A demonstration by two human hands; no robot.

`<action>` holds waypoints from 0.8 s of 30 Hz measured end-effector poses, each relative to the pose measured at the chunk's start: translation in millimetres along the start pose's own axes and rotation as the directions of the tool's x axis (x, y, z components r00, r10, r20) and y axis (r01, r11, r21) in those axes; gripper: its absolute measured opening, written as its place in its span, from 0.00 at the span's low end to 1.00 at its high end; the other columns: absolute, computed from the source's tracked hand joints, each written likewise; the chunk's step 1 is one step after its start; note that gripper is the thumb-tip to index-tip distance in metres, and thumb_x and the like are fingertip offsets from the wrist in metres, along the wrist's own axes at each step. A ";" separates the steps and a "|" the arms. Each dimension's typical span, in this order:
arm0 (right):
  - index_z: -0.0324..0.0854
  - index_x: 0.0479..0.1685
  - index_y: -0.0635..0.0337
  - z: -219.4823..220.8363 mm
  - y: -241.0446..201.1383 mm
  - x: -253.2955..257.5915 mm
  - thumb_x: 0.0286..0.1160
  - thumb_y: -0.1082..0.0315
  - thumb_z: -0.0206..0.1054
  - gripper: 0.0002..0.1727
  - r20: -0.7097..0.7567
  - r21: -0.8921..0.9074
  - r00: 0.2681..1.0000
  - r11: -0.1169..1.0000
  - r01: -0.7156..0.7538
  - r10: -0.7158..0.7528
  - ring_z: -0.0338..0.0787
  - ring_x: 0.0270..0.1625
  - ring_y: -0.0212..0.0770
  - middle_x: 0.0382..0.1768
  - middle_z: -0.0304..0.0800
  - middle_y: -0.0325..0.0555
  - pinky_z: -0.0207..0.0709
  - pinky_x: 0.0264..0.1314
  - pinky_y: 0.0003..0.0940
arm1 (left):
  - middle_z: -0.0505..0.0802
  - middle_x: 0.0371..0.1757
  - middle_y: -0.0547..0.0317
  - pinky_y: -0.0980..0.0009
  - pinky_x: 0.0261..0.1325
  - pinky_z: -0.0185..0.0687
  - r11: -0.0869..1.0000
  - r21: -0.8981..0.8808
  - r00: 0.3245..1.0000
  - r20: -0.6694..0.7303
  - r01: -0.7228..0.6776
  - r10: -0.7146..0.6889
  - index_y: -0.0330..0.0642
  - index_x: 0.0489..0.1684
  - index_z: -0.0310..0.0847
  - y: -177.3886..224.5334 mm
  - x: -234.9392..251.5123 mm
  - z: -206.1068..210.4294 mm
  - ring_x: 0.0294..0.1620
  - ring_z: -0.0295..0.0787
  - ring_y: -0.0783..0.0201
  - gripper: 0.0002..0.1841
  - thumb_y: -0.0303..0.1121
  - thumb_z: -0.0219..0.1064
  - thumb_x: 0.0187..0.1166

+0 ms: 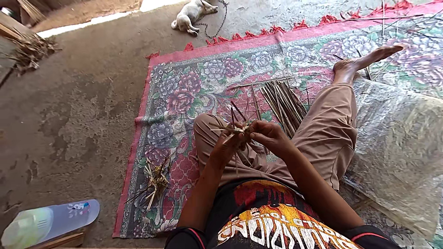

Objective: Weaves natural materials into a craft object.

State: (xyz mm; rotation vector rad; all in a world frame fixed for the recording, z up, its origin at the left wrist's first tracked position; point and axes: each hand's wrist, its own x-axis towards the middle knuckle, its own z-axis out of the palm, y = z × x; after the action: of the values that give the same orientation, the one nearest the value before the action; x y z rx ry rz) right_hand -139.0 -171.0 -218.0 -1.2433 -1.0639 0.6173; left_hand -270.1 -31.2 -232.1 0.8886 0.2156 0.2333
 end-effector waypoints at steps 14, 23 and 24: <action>0.84 0.49 0.63 9.5 14.5 -2.9 0.78 0.74 0.66 0.07 -0.276 -0.147 0.955 0.977 -0.155 0.110 0.80 0.25 0.24 0.24 0.84 0.35 0.78 0.32 0.23 | 0.83 0.74 0.44 0.59 0.74 0.81 0.048 0.858 0.700 0.383 -0.511 0.603 0.41 0.53 0.91 -15.3 10.0 -7.5 0.73 0.82 0.56 0.16 0.22 0.78 0.66; 0.78 0.33 0.55 -1.6 12.5 -1.1 0.70 0.73 0.59 0.04 -0.066 -0.015 0.979 0.981 -0.192 0.191 0.75 0.27 0.24 0.25 0.77 0.32 0.70 0.32 0.22 | 0.84 0.65 0.54 0.72 0.61 0.86 0.577 0.670 0.825 0.094 -0.467 0.557 0.39 0.52 0.89 -30.6 13.9 -11.6 0.64 0.83 0.67 0.19 0.16 0.77 0.61; 0.79 0.32 0.52 -2.9 12.7 -1.2 0.68 0.72 0.58 0.05 -0.054 0.056 0.981 0.982 -0.183 0.186 0.77 0.28 0.23 0.25 0.78 0.30 0.72 0.33 0.22 | 0.84 0.66 0.58 0.73 0.60 0.87 0.646 0.599 0.841 0.089 -0.473 0.533 0.42 0.53 0.89 -29.6 13.3 -11.7 0.63 0.83 0.69 0.20 0.16 0.77 0.63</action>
State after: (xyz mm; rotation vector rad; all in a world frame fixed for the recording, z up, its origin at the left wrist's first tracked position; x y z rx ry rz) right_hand -134.8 -170.0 -230.4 -1.3171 -0.8854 0.7403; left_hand -257.4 -36.8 -263.7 1.5823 0.1212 0.7690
